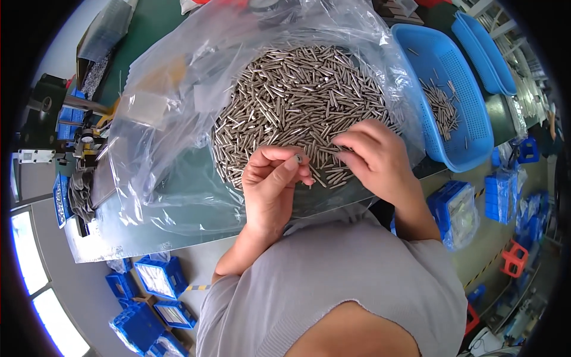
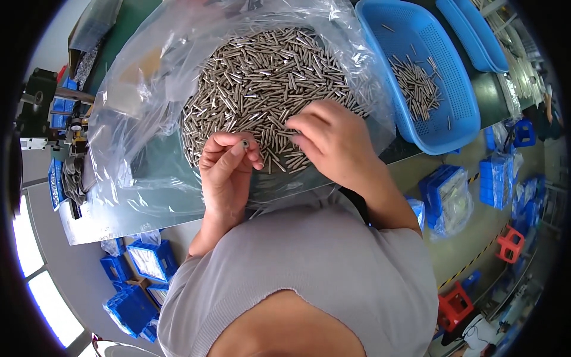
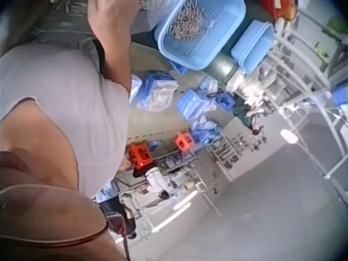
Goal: Picking small metal pins from a plastic bag and placing them into a blue tray after inspection.
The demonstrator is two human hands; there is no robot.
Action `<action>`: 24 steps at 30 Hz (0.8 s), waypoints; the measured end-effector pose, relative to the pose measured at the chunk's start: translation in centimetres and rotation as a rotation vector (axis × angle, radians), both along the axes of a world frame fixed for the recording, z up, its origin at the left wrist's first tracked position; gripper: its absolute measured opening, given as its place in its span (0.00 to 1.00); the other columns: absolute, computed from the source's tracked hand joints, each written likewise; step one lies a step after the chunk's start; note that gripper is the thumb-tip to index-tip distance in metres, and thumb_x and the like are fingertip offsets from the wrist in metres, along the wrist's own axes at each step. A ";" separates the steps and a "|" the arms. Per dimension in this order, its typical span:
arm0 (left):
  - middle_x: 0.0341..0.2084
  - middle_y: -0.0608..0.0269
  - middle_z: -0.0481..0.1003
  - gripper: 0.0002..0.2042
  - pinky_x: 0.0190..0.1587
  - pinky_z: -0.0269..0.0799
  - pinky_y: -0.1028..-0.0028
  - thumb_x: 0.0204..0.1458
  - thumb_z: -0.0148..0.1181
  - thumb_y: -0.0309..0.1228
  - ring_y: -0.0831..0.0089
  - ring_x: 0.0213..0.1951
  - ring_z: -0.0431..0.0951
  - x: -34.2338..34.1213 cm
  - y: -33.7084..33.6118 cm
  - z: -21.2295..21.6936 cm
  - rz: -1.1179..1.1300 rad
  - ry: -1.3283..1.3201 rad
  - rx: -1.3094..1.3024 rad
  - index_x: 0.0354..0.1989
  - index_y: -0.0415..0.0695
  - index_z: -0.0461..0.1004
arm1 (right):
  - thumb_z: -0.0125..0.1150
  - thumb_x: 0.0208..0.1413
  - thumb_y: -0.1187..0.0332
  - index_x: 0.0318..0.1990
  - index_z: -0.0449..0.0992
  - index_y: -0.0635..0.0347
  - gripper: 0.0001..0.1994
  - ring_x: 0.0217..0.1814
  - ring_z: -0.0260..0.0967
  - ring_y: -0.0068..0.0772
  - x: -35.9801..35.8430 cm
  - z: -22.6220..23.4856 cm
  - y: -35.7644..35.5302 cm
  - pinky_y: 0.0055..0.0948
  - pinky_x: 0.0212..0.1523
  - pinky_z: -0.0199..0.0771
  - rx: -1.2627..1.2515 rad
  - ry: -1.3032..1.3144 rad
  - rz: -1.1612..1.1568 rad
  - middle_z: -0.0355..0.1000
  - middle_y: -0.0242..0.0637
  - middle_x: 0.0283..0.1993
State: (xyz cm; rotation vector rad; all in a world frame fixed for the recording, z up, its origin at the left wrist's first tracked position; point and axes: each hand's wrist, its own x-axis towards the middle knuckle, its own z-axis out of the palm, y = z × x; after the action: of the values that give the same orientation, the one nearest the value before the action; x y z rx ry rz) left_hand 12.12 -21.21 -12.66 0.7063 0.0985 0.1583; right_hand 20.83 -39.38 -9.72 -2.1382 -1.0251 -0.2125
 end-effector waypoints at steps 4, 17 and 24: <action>0.34 0.51 0.76 0.04 0.35 0.78 0.72 0.55 0.53 0.20 0.72 0.31 0.77 -0.2 0.2 0.0 0.006 0.022 0.007 0.38 0.36 0.71 | 0.67 0.41 0.72 0.32 0.76 0.56 0.09 0.34 0.68 0.37 0.3 -0.9 1.1 0.35 0.33 0.71 -0.117 -0.009 0.059 0.66 0.33 0.30; 0.32 0.54 0.76 0.04 0.35 0.78 0.72 0.55 0.55 0.22 0.72 0.32 0.77 0.1 -0.3 0.1 -0.264 0.032 -0.057 0.37 0.36 0.71 | 0.64 0.48 0.81 0.34 0.75 0.65 0.06 0.33 0.71 0.19 -1.7 0.6 0.3 0.18 0.33 0.71 0.608 0.696 0.075 0.73 0.32 0.32; 0.30 0.55 0.76 0.04 0.34 0.78 0.72 0.55 0.55 0.21 0.72 0.31 0.78 0.1 -0.6 0.3 -0.280 0.058 0.000 0.37 0.35 0.71 | 0.64 0.48 0.81 0.31 0.73 0.65 0.06 0.28 0.71 0.19 -2.0 0.1 0.9 0.17 0.28 0.71 0.527 0.415 0.101 0.72 0.33 0.30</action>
State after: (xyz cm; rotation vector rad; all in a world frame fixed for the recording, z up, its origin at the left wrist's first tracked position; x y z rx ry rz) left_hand 12.25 -21.80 -12.37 0.7176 0.0548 -0.1301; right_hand 18.79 -38.44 -9.59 -1.5610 -0.7293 0.0147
